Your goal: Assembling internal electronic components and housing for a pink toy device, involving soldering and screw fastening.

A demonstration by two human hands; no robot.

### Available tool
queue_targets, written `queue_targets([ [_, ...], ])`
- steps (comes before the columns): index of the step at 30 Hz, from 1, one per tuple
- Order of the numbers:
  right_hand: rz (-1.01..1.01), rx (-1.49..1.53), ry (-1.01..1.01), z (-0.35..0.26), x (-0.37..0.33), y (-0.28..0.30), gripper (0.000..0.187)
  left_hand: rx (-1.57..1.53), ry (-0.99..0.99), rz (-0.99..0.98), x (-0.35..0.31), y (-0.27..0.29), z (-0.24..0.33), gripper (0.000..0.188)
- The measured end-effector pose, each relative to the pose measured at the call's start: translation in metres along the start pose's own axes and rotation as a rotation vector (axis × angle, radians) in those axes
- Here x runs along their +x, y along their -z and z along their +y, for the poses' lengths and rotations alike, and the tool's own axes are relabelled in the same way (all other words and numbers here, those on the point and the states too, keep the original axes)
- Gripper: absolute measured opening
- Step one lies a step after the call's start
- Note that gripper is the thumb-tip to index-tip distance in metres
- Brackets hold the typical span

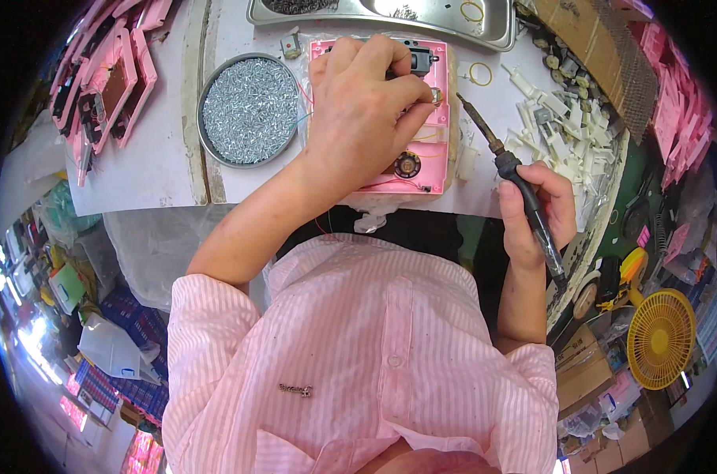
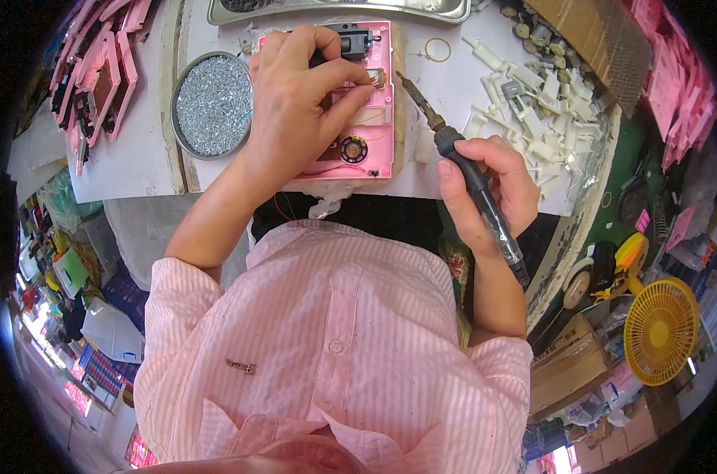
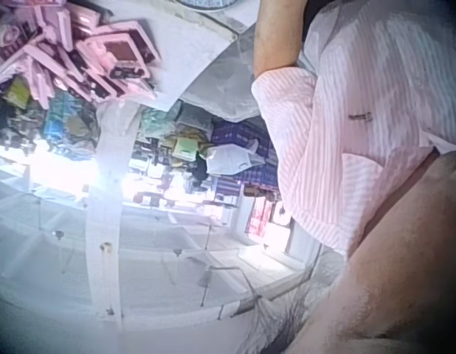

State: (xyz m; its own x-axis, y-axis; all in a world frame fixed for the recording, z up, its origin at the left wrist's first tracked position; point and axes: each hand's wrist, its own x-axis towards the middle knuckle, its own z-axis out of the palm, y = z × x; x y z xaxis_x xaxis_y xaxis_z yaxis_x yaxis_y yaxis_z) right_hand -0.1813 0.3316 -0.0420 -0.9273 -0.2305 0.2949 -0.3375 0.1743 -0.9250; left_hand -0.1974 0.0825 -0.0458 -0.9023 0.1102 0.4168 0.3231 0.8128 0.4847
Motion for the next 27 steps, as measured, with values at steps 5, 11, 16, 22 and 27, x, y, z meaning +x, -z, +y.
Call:
queue_targets([
  [5, -0.006, 0.015, 0.004, 0.0001, 0.001, 0.0018, 0.027, -0.005, 0.009, -0.006, 0.0006, 0.0, 0.0011, 0.015],
  [11, -0.004, -0.009, 0.003, -0.001, 0.0023, 0.0015, 0.028, -0.014, 0.022, -0.018, 0.0015, 0.0012, 0.0026, 0.015],
  [16, -0.015, -0.02, 0.013, -0.0011, 0.0031, 0.0028, 0.028, -0.009, 0.03, -0.032, 0.0019, 0.0026, 0.0031, 0.015],
  [22, -0.014, -0.003, 0.022, -0.0003, 0.0048, 0.002, 0.028, 0.003, 0.034, -0.028, 0.0033, 0.0033, 0.0057, 0.014],
  [27, -0.022, -0.023, 0.032, -0.0003, 0.0059, 0.0011, 0.028, -0.001, 0.042, -0.021, 0.0041, 0.0033, 0.0065, 0.014],
])
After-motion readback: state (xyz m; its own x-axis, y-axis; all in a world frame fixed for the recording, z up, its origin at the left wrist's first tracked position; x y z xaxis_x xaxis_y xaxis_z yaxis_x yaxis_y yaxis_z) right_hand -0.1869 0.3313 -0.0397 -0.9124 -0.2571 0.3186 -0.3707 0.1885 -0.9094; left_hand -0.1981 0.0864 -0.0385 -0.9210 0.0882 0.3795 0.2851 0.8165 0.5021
